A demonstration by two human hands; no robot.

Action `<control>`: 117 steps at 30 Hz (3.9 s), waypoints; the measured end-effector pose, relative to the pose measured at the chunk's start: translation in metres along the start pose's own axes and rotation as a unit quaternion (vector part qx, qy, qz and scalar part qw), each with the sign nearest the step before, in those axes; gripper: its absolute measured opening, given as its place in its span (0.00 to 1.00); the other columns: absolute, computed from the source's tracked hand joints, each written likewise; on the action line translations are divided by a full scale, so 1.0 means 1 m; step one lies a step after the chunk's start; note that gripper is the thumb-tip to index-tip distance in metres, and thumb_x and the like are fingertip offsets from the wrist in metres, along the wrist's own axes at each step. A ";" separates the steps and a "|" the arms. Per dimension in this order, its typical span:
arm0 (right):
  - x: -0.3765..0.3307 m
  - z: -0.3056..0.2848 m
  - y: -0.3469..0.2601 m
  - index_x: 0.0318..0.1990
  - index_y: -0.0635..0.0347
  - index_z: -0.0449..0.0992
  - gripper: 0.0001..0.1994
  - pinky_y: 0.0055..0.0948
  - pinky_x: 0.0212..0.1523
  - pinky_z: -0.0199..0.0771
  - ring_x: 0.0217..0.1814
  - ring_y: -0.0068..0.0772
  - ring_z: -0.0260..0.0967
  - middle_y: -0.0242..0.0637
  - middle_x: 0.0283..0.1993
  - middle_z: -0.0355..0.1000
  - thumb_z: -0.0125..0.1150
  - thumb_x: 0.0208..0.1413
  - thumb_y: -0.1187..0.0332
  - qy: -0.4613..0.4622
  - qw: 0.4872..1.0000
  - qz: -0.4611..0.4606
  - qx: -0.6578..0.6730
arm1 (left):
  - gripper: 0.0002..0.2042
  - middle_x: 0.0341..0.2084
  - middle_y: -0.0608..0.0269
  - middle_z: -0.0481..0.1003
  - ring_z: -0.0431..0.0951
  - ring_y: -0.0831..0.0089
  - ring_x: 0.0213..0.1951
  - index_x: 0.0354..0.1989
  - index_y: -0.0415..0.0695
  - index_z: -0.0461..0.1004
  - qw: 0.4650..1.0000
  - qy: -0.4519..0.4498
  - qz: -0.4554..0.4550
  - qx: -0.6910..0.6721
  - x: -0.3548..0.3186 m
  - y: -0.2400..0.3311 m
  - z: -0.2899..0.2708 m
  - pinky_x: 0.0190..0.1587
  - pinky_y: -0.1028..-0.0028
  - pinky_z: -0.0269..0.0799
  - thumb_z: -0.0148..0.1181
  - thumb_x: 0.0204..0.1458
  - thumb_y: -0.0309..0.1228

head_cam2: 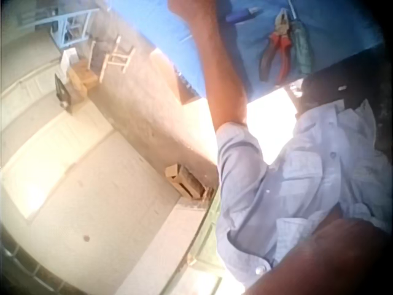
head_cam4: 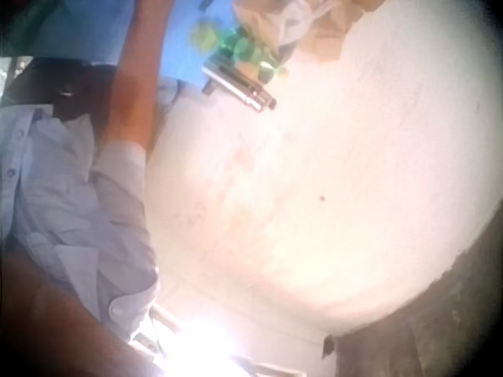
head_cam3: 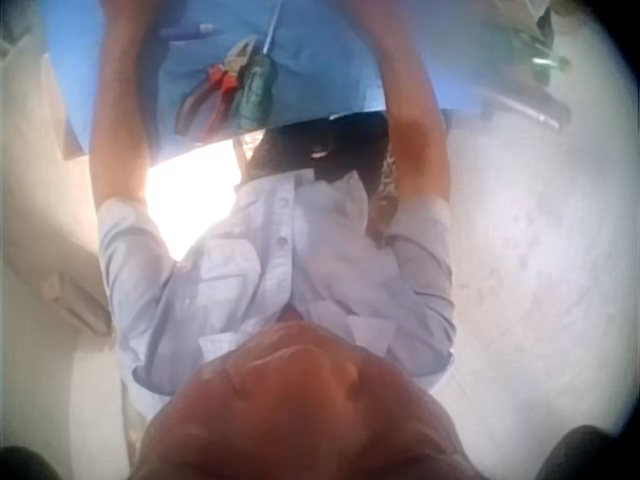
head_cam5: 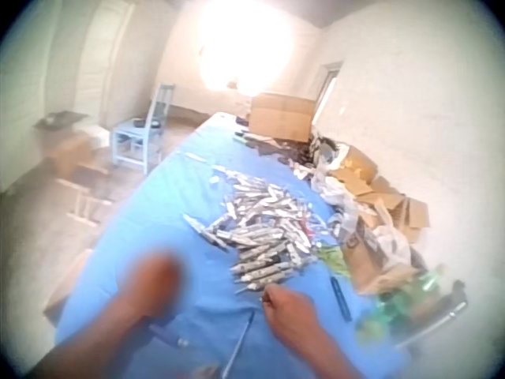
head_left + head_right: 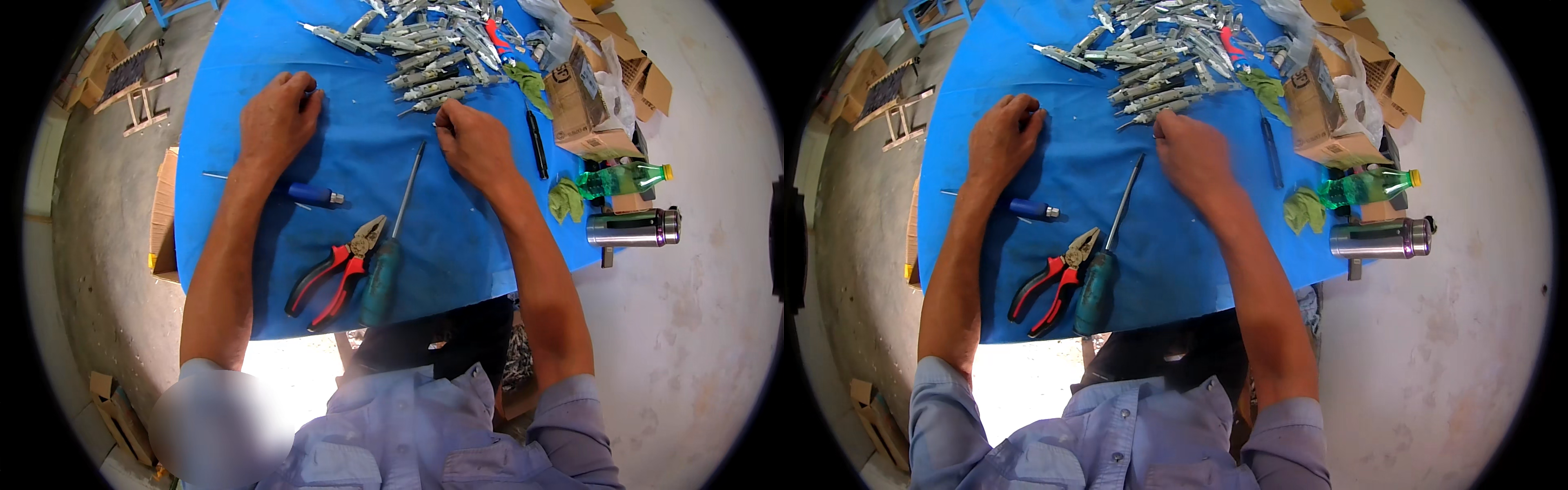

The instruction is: The person disassembles small metal components at a table using a screwdriver and pliers, placing the parts into a cardboard box.

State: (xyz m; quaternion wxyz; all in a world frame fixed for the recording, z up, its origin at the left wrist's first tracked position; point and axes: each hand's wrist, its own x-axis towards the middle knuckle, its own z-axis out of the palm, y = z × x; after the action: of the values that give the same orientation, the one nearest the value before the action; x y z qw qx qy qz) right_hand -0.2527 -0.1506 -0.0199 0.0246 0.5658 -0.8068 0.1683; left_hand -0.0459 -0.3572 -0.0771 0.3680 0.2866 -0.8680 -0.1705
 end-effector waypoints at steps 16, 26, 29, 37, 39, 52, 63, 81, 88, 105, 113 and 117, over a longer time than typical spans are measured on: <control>-0.054 -0.048 0.015 0.38 0.59 0.77 0.07 0.42 0.40 0.77 0.38 0.48 0.79 0.45 0.35 0.79 0.66 0.50 0.71 0.051 0.988 0.132 0.062 | 0.07 0.34 0.57 0.80 0.82 0.58 0.34 0.40 0.43 0.80 1.000 -0.028 -0.010 0.002 0.002 0.002 0.003 0.37 0.62 0.76 0.64 0.60 0.34; -0.338 -0.127 0.122 0.37 0.63 0.77 0.04 0.29 0.39 0.77 0.33 0.27 0.75 0.35 0.32 0.77 0.65 0.55 0.75 0.185 0.899 0.386 -0.094 | 0.12 0.37 0.50 0.83 0.84 0.55 0.39 0.45 0.43 0.80 0.997 -0.059 0.039 0.008 0.005 -0.036 0.007 0.41 0.63 0.77 0.61 0.64 0.38; -0.464 -0.144 0.152 0.41 0.62 0.80 0.07 0.34 0.42 0.79 0.37 0.34 0.79 0.39 0.37 0.81 0.64 0.55 0.73 0.152 0.832 0.500 -0.184 | 0.14 0.40 0.53 0.84 0.85 0.60 0.42 0.50 0.44 0.80 0.994 -0.091 0.027 0.059 0.008 -0.047 0.015 0.44 0.66 0.78 0.59 0.66 0.41; -0.638 -0.161 0.187 0.43 0.57 0.84 0.12 0.46 0.47 0.79 0.45 0.50 0.80 0.47 0.40 0.82 0.63 0.52 0.69 0.074 0.723 0.629 -0.276 | 0.20 0.45 0.53 0.83 0.83 0.65 0.47 0.58 0.47 0.79 0.986 -0.122 0.032 0.105 0.022 -0.123 0.034 0.52 0.69 0.76 0.54 0.68 0.47; -0.645 -0.164 0.179 0.42 0.56 0.84 0.11 0.46 0.46 0.79 0.45 0.52 0.80 0.48 0.39 0.82 0.62 0.52 0.69 0.085 0.695 0.655 -0.284 | 0.21 0.46 0.53 0.82 0.83 0.65 0.47 0.58 0.47 0.79 0.987 -0.124 0.036 0.094 0.026 -0.129 0.039 0.52 0.69 0.76 0.54 0.68 0.48; -0.573 -0.075 0.158 0.37 0.65 0.78 0.13 0.32 0.36 0.74 0.31 0.31 0.72 0.35 0.28 0.75 0.54 0.65 0.63 0.203 0.757 0.615 -0.086 | 0.15 0.37 0.55 0.84 0.84 0.69 0.39 0.48 0.42 0.83 0.996 -0.084 -0.010 0.000 0.013 -0.036 0.004 0.44 0.71 0.76 0.63 0.63 0.41; -0.269 -0.073 0.030 0.41 0.63 0.81 0.07 0.26 0.32 0.75 0.32 0.29 0.75 0.36 0.35 0.78 0.68 0.55 0.79 0.212 0.947 0.232 0.073 | 0.11 0.32 0.54 0.83 0.83 0.62 0.33 0.40 0.41 0.83 0.999 -0.047 0.019 -0.007 0.009 -0.016 -0.002 0.38 0.67 0.76 0.65 0.60 0.37; -0.133 -0.025 0.002 0.40 0.58 0.83 0.06 0.35 0.36 0.75 0.35 0.40 0.78 0.41 0.35 0.77 0.70 0.55 0.72 0.034 0.974 0.156 0.162 | 0.09 0.31 0.56 0.81 0.80 0.63 0.32 0.40 0.39 0.80 0.998 -0.055 0.014 -0.006 0.005 -0.008 -0.004 0.36 0.66 0.74 0.65 0.60 0.34; -0.135 -0.022 0.000 0.39 0.56 0.84 0.06 0.33 0.35 0.76 0.34 0.39 0.78 0.37 0.35 0.77 0.70 0.53 0.71 0.050 0.973 0.151 0.165 | 0.09 0.33 0.54 0.81 0.81 0.57 0.34 0.38 0.41 0.80 0.998 -0.053 0.006 -0.016 0.006 -0.007 -0.005 0.37 0.63 0.75 0.64 0.59 0.35; -0.148 -0.050 0.106 0.42 0.65 0.74 0.07 0.30 0.34 0.74 0.32 0.31 0.74 0.39 0.34 0.76 0.61 0.63 0.70 0.194 0.955 0.218 0.047 | 0.10 0.35 0.54 0.81 0.82 0.61 0.36 0.42 0.39 0.79 0.998 -0.067 -0.011 -0.010 0.005 -0.003 -0.005 0.40 0.65 0.75 0.63 0.61 0.33; -0.125 -0.076 0.184 0.45 0.62 0.83 0.12 0.40 0.50 0.79 0.46 0.47 0.81 0.47 0.42 0.82 0.63 0.56 0.68 0.116 0.947 0.299 0.022 | 0.09 0.34 0.55 0.80 0.80 0.63 0.35 0.42 0.39 0.79 0.997 -0.072 -0.007 -0.001 0.006 -0.003 -0.005 0.38 0.66 0.74 0.63 0.61 0.33; -0.125 -0.075 0.192 0.44 0.59 0.85 0.12 0.39 0.52 0.79 0.47 0.47 0.82 0.47 0.43 0.83 0.65 0.55 0.67 0.066 0.941 0.330 -0.017 | 0.09 0.32 0.56 0.79 0.78 0.64 0.32 0.41 0.39 0.79 0.998 -0.061 -0.007 -0.013 0.004 -0.005 -0.003 0.37 0.66 0.72 0.63 0.62 0.33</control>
State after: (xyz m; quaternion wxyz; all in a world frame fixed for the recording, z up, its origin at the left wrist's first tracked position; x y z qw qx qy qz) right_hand -0.3962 0.0436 -0.0248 0.0310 0.2544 -0.9477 0.1901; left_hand -0.0438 -0.3639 -0.0758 0.3171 0.2766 -0.8845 -0.2014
